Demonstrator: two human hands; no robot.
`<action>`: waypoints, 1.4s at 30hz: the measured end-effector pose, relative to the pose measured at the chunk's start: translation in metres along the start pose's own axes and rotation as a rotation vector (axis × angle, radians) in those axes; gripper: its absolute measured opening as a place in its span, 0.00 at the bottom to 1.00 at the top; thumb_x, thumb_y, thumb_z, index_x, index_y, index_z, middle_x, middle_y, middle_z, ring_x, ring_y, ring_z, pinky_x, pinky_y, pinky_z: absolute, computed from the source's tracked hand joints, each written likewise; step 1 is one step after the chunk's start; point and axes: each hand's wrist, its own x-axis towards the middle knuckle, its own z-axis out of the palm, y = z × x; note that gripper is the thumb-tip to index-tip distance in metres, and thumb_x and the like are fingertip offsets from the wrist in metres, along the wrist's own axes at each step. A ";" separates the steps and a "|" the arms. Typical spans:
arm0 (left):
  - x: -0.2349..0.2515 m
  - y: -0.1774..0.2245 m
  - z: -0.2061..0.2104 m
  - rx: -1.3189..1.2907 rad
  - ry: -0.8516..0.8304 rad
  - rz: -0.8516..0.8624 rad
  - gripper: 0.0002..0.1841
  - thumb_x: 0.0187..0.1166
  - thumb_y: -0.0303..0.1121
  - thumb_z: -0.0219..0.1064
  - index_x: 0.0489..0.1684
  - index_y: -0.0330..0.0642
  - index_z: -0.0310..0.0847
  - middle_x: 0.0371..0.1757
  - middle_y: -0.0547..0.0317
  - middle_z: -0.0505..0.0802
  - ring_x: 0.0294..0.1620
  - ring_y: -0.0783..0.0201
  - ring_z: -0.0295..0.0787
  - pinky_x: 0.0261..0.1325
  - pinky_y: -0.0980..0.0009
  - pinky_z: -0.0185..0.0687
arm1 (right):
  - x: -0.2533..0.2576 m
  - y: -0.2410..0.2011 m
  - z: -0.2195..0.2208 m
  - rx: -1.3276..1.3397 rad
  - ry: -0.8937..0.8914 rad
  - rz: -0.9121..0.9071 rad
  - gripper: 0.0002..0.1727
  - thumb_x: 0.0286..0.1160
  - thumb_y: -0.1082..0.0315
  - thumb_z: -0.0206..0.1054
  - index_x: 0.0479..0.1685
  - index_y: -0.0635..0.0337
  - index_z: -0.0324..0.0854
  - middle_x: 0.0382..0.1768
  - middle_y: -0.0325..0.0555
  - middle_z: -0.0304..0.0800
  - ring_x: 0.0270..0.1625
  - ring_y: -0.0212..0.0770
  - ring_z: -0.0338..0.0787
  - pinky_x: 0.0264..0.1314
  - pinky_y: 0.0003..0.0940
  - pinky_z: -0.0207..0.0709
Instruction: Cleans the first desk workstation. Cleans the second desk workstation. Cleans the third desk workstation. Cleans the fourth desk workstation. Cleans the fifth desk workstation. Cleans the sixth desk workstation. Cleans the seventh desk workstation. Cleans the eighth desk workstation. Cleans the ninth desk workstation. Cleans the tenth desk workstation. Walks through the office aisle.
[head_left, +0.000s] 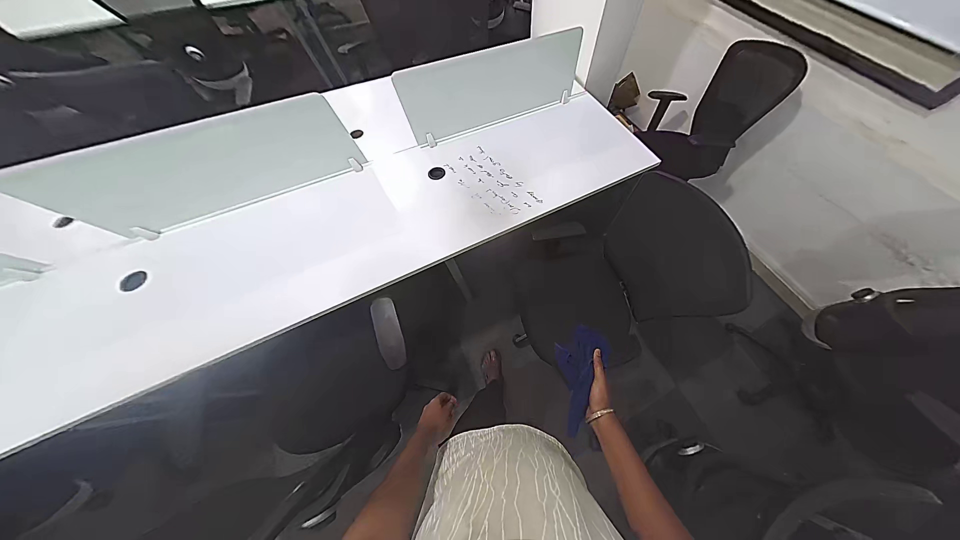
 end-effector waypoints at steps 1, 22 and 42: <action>0.014 0.006 -0.010 0.003 0.002 -0.002 0.18 0.90 0.39 0.59 0.65 0.34 0.81 0.56 0.40 0.92 0.55 0.47 0.92 0.65 0.47 0.84 | 0.011 -0.002 0.014 0.022 0.005 -0.001 0.33 0.95 0.47 0.41 0.86 0.61 0.63 0.78 0.54 0.78 0.77 0.38 0.79 0.81 0.38 0.73; 0.208 0.188 -0.192 -0.052 -0.051 0.159 0.16 0.91 0.37 0.57 0.63 0.35 0.81 0.54 0.42 0.92 0.52 0.52 0.92 0.63 0.52 0.84 | 0.159 -0.077 0.218 0.017 0.206 0.012 0.33 0.94 0.45 0.42 0.84 0.59 0.67 0.75 0.52 0.81 0.75 0.39 0.82 0.78 0.40 0.75; 0.228 0.216 -0.164 -0.111 -0.034 0.130 0.16 0.91 0.36 0.56 0.63 0.36 0.82 0.53 0.42 0.92 0.52 0.51 0.92 0.63 0.51 0.84 | 0.262 -0.114 0.260 -0.074 0.169 0.006 0.32 0.94 0.45 0.45 0.81 0.61 0.69 0.73 0.54 0.83 0.73 0.40 0.84 0.76 0.41 0.76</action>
